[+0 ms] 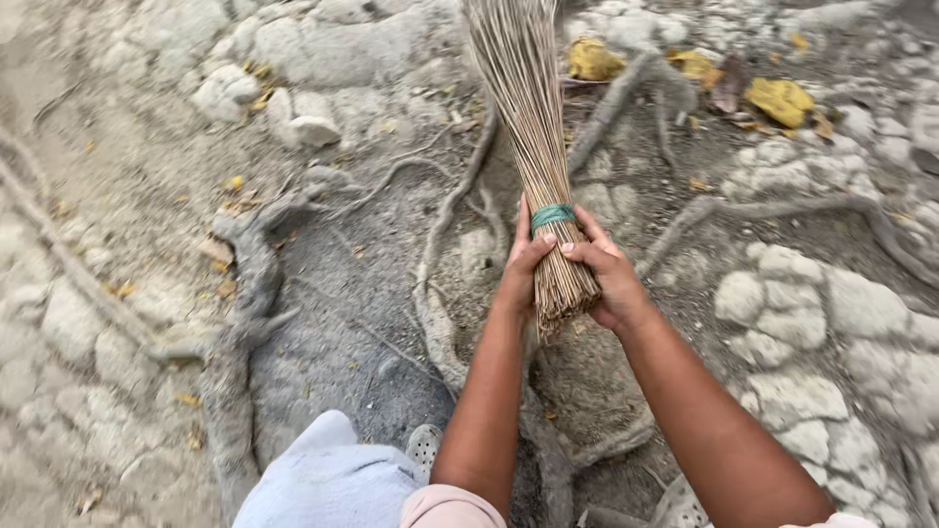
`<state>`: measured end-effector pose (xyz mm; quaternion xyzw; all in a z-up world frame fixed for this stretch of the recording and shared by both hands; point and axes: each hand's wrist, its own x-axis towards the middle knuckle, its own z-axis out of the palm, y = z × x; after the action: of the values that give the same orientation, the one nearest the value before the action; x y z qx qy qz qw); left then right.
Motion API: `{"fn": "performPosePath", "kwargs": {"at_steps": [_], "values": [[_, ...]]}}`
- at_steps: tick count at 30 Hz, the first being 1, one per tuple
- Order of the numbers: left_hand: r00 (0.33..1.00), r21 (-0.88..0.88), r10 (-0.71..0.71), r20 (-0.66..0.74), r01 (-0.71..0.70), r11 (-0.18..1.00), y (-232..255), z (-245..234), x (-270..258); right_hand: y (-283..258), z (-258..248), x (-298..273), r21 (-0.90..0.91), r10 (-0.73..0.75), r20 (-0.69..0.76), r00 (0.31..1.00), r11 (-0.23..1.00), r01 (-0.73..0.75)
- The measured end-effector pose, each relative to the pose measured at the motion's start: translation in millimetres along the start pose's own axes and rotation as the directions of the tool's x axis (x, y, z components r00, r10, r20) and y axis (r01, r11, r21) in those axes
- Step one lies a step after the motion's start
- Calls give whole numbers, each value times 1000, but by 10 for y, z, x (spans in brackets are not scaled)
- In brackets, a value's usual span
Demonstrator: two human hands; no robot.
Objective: The person assembles a bundle of dried sticks into a broom by hand, aligning them and securing them with a green band.
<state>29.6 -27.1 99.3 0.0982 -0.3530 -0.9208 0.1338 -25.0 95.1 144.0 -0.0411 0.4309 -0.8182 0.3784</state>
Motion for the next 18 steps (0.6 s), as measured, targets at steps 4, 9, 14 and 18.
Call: {"fn": "performPosePath", "kwargs": {"at_steps": [4, 9, 14, 18], "values": [[975, 301, -155, 158, 102, 948, -65, 335, -80, -223, -360, -262, 12, -4, -150, 989, 1000, 6], [923, 478, -318, 217, 184, 859, -412, 623, -211, -15, -852, -421, 197, -21, -352, 936, 976, 96], [859, 167, -504, 95, 485, 858, -337, 895, -369, 68, -1231, -238, 402, 260, -211, 942, 902, -158], [891, 608, -447, -83, 400, 685, -427, 1464, -619, -268, -1294, -437, 282, 70, -269, 961, 960, 9]]}}
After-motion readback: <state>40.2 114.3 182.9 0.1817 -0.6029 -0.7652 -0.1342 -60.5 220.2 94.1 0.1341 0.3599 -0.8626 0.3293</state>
